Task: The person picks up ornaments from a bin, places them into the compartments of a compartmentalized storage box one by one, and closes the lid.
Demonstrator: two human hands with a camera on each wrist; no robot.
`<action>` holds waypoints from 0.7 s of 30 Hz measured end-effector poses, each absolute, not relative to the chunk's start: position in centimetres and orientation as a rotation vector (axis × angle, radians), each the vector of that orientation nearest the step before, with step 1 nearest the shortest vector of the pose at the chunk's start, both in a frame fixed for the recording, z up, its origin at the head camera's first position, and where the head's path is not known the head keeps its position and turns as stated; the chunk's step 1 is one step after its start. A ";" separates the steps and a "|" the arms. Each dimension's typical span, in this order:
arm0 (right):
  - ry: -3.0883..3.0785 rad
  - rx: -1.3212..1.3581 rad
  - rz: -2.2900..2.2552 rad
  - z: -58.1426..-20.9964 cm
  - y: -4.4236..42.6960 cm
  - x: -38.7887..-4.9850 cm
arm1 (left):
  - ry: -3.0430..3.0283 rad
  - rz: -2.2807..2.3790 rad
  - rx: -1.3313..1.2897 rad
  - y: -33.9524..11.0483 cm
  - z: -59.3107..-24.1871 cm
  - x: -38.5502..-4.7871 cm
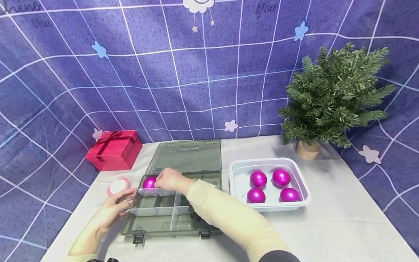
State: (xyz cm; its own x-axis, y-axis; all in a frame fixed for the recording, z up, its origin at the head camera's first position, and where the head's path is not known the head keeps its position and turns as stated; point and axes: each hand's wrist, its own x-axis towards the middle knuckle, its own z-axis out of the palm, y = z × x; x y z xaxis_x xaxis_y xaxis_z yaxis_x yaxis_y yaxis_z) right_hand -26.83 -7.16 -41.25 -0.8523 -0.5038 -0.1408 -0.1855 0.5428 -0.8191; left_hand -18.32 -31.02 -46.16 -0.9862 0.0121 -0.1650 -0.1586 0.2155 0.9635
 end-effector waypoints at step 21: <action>2.523 -1.024 -1.326 -31.8 7.2 -23.9 | 2.353 1.869 -0.130 -31.2 -46.4 -18.6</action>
